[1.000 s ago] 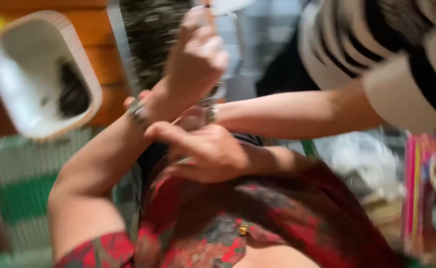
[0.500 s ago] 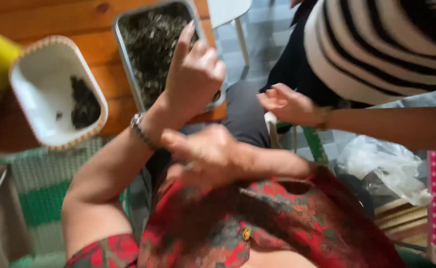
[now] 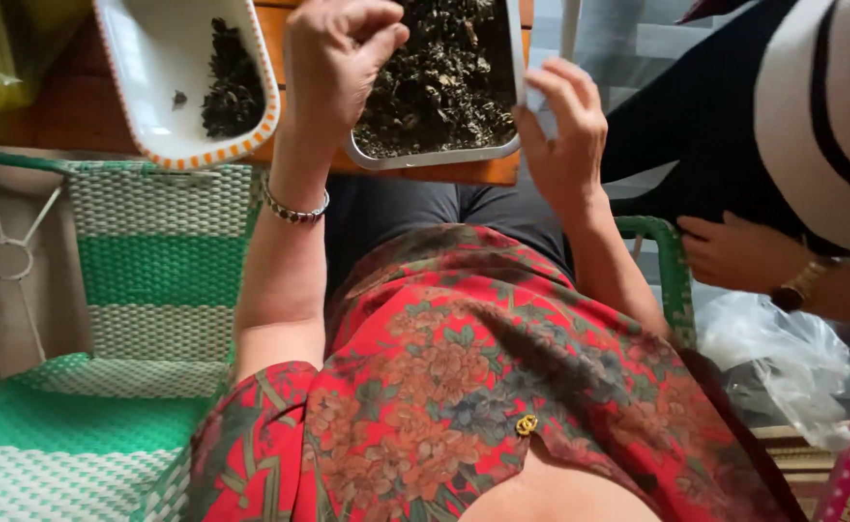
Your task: The person sits at a wooden table and sorts through a metal tray filled with dark dried leaves. They pick up small pieces by hand, separate them, and transfer the selected portions into a white bowl placed to the left.
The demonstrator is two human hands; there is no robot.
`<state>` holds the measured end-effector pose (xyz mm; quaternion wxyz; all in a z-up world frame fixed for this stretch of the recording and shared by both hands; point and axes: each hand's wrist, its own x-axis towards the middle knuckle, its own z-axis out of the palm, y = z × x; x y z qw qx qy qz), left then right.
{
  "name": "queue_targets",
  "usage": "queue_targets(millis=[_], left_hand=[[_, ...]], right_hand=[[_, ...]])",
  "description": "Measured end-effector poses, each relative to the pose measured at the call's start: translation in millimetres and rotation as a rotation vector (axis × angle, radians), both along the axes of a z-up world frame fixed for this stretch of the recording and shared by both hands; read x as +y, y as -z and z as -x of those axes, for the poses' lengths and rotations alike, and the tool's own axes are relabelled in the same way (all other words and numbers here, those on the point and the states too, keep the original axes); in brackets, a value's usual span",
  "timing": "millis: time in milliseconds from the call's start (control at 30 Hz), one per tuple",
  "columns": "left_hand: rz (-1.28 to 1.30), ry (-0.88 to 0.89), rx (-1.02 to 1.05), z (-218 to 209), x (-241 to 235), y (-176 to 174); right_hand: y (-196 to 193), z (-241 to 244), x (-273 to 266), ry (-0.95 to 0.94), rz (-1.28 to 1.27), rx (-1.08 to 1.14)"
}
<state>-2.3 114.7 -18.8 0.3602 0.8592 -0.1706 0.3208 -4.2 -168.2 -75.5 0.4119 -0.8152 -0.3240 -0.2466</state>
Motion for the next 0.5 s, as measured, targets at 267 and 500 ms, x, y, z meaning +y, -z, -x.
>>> queue_targets(millis=[267,500], left_hand=[[0.672,0.177,0.216,4.9,11.7,22.4],[1.103,0.109,0.623,-8.9,7.6,23.0]], right_hand=[[68.6,-28.2,19.1,0.021,-0.204,0.399],[65.7,-19.3,22.1,0.041,-0.205,0.422]])
